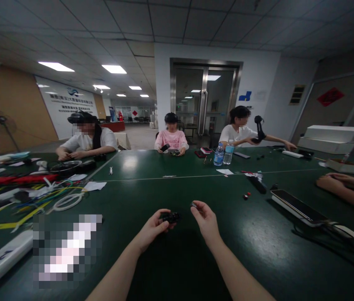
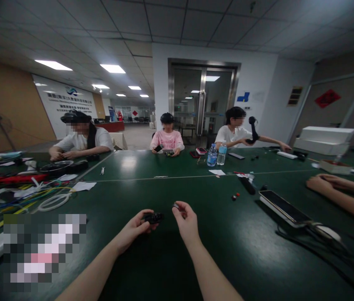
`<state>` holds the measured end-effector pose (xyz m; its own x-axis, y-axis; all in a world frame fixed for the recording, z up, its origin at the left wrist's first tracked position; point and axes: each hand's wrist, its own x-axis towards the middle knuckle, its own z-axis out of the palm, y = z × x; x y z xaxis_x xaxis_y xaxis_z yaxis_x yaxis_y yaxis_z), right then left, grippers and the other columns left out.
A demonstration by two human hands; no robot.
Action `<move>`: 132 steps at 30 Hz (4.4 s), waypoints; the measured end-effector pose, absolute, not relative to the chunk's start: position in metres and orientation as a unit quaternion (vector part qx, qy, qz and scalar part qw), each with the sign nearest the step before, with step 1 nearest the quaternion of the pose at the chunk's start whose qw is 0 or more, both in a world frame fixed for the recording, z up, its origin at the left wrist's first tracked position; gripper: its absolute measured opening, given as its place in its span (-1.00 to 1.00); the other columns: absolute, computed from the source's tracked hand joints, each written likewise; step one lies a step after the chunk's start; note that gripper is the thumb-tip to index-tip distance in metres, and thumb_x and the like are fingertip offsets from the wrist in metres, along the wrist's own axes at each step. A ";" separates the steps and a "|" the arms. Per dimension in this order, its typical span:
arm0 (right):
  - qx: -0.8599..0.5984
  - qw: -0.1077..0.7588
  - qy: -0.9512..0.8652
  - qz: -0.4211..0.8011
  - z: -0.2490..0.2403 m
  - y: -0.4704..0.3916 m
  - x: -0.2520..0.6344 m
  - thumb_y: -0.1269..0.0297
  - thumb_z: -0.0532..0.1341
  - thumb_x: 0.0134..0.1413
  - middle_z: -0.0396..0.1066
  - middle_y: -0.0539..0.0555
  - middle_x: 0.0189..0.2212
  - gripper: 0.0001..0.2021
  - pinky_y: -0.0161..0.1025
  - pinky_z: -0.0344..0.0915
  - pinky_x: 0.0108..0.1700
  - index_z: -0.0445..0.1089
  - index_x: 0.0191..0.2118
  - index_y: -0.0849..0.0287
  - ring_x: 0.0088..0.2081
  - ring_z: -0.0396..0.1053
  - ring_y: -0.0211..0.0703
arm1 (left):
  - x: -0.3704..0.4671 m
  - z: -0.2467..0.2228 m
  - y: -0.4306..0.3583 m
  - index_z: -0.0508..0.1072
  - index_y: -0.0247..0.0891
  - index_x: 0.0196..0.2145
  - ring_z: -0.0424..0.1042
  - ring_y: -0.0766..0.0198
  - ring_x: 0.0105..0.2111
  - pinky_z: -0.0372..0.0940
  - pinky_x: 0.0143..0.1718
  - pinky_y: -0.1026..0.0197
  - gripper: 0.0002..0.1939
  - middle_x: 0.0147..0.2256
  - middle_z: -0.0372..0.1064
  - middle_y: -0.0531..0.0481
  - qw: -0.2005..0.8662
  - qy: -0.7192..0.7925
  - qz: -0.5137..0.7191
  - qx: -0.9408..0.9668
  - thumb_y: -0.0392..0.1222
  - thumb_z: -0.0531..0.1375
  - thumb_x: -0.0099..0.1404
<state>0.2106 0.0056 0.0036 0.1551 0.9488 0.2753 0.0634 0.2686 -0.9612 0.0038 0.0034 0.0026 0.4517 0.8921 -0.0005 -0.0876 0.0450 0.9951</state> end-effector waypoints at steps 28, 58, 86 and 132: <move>-0.447 0.427 -0.680 0.394 0.007 -0.007 0.186 0.28 0.24 -0.13 0.35 0.05 -0.17 -0.80 -0.08 0.16 -0.02 0.43 -0.28 0.07 -0.09 0.29 -0.06 | 0.005 -0.004 0.006 0.22 -0.20 -0.08 0.33 0.23 -0.26 0.19 -0.24 0.19 -0.59 -0.24 0.33 -0.03 0.621 0.337 0.389 0.592 -0.16 0.19 0.11; -0.403 0.439 -0.722 0.352 0.003 -0.009 0.188 0.33 0.10 0.01 0.32 0.03 -0.19 -0.79 -0.14 0.25 -0.08 0.40 -0.23 -0.01 -0.12 0.29 -0.12 | 0.005 -0.010 0.009 0.31 -0.23 -0.12 0.33 0.19 -0.22 0.22 -0.23 0.17 -0.57 -0.18 0.35 -0.09 0.623 0.370 0.411 0.553 -0.12 0.25 0.04; -0.435 0.409 -0.710 0.373 -0.001 -0.008 0.190 0.38 0.12 -0.01 0.29 0.03 -0.10 -0.67 -0.18 0.26 -0.11 0.26 -0.07 0.01 -0.08 0.27 -0.12 | 0.004 -0.012 0.011 0.31 -0.25 -0.14 0.37 0.24 -0.26 0.21 -0.21 0.19 -0.60 -0.25 0.40 -0.04 0.641 0.351 0.391 0.559 -0.23 0.26 0.03; -0.454 0.405 -0.704 0.366 0.004 -0.012 0.186 0.22 0.16 -0.04 0.33 0.03 -0.20 -0.76 -0.21 0.26 -0.22 0.30 -0.18 0.05 -0.19 0.31 -0.12 | 0.006 -0.001 0.005 0.31 -0.21 -0.16 0.36 0.28 -0.32 0.20 -0.25 0.23 -0.64 -0.33 0.39 0.02 0.651 0.351 0.387 0.550 -0.22 0.24 0.05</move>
